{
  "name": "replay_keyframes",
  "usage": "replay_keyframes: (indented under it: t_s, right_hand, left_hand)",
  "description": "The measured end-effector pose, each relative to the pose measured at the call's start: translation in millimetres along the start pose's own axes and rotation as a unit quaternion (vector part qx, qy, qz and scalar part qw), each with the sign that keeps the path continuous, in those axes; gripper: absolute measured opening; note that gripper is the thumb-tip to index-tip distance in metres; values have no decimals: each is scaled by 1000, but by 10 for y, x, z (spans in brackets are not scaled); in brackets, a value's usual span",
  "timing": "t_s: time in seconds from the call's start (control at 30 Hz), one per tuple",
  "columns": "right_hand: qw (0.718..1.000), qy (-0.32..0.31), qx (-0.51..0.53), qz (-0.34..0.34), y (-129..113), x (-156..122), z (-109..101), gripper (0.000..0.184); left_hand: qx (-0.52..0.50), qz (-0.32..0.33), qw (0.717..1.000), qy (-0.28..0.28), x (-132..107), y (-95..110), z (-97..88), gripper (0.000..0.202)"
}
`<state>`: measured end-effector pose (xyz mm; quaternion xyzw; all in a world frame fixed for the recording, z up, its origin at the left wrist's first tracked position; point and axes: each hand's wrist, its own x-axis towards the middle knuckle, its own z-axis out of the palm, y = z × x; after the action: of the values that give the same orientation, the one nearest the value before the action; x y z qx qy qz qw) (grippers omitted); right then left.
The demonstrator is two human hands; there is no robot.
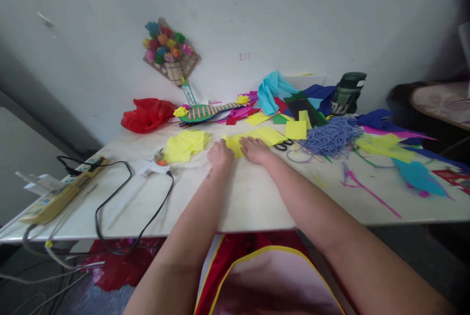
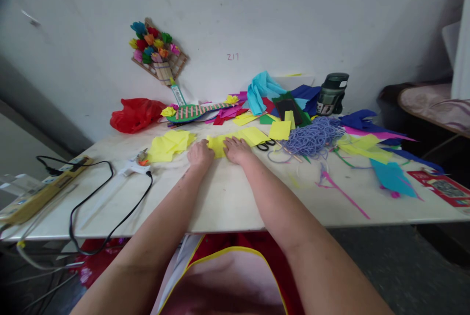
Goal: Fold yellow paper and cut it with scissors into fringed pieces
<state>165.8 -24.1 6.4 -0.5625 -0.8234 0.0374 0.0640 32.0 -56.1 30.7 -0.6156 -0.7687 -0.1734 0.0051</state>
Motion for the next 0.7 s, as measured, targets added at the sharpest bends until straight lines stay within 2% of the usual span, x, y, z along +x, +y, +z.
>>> replay_keyframes:
  t_s: [0.1,0.2,0.3,0.47,0.7]
  right_hand:
    - [1000,1,-1,0,7,7,13,51]
    - [1000,3,3,1,7,6,15,51]
    - [1000,-3,8,3,3,5,10,51]
    - [1000,-5,7,3,1,5,6,52]
    - [1000,-9,9,3,-8,-1,-5,52]
  left_hand:
    - [3,1,1000,-12,5,5,-11,38]
    - [23,29,999,-7,6,31,1,38]
    - [51,56,997,0,3,64,17,33]
    - [74,92,993,-21,-13,81,28,27]
    - [45,91,995,-3,-45,70,-16,38]
